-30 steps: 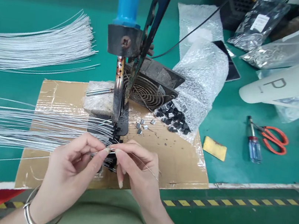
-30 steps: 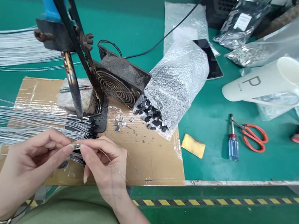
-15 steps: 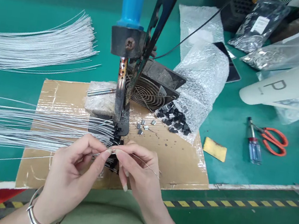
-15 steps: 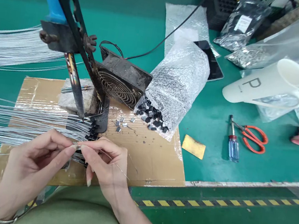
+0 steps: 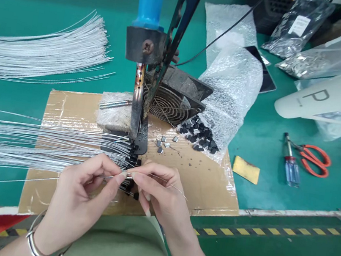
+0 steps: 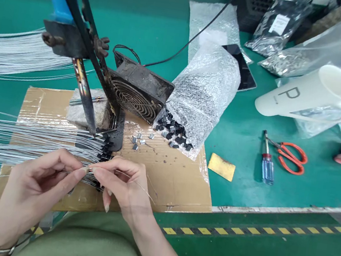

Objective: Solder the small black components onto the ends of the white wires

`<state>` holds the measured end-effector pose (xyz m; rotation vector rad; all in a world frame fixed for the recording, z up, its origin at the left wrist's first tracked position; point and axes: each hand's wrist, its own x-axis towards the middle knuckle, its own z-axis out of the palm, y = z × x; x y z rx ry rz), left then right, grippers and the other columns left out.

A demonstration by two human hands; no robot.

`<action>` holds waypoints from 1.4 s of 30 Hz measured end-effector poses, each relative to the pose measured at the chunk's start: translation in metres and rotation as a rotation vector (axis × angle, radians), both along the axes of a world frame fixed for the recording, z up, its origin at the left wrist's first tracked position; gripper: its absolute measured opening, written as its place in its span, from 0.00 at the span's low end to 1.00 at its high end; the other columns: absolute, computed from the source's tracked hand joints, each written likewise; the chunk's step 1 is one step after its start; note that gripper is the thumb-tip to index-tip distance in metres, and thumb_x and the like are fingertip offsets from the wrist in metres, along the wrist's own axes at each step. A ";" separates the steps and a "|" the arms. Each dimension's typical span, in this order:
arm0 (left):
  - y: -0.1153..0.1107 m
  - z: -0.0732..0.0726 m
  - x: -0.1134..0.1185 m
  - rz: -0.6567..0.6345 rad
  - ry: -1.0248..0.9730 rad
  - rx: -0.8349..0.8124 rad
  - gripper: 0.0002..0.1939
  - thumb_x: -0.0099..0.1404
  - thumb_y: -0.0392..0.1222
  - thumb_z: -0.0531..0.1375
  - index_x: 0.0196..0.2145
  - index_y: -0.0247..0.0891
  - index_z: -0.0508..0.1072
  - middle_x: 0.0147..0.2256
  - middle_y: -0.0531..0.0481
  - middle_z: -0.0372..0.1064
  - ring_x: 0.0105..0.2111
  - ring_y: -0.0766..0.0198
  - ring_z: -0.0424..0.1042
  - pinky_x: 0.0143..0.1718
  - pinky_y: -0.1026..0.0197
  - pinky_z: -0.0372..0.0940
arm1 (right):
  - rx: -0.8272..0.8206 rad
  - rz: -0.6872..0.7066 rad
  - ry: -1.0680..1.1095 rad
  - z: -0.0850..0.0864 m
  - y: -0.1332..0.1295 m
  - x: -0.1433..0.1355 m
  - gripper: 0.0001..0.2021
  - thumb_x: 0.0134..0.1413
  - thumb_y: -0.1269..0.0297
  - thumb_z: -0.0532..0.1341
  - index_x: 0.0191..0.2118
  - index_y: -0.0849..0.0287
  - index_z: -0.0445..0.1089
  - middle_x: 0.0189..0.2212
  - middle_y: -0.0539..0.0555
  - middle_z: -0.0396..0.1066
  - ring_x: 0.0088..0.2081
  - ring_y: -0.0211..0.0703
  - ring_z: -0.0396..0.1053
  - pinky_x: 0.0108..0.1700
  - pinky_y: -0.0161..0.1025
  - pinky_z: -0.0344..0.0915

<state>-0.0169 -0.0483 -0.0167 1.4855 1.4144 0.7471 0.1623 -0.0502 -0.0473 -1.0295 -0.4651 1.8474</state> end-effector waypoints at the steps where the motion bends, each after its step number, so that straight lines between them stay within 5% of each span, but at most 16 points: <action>1: 0.000 -0.001 0.000 0.003 -0.004 -0.003 0.07 0.72 0.38 0.63 0.34 0.40 0.77 0.26 0.54 0.73 0.23 0.69 0.65 0.23 0.67 0.58 | -0.003 0.006 0.003 0.000 0.000 0.000 0.07 0.52 0.58 0.76 0.33 0.56 0.87 0.17 0.44 0.67 0.11 0.28 0.60 0.13 0.28 0.54; 11: -0.004 -0.004 0.004 0.067 0.017 0.035 0.07 0.72 0.40 0.63 0.34 0.40 0.76 0.26 0.53 0.74 0.23 0.68 0.67 0.23 0.65 0.57 | -0.060 -0.001 0.082 0.002 -0.001 -0.004 0.12 0.50 0.54 0.76 0.34 0.58 0.87 0.16 0.43 0.61 0.12 0.28 0.55 0.11 0.28 0.55; 22: -0.014 -0.008 0.018 0.208 0.094 0.155 0.03 0.70 0.38 0.65 0.36 0.41 0.76 0.31 0.52 0.78 0.30 0.66 0.75 0.31 0.65 0.68 | -0.081 -0.106 0.161 -0.001 -0.003 -0.014 0.07 0.51 0.58 0.76 0.32 0.56 0.87 0.17 0.44 0.64 0.12 0.26 0.55 0.11 0.26 0.54; 42: -0.011 -0.016 0.013 0.148 0.073 0.213 0.03 0.71 0.37 0.65 0.37 0.42 0.76 0.27 0.56 0.74 0.25 0.69 0.69 0.25 0.68 0.62 | -0.057 -0.121 0.158 -0.001 -0.001 -0.014 0.09 0.51 0.57 0.77 0.31 0.57 0.86 0.18 0.44 0.65 0.12 0.27 0.61 0.12 0.24 0.60</action>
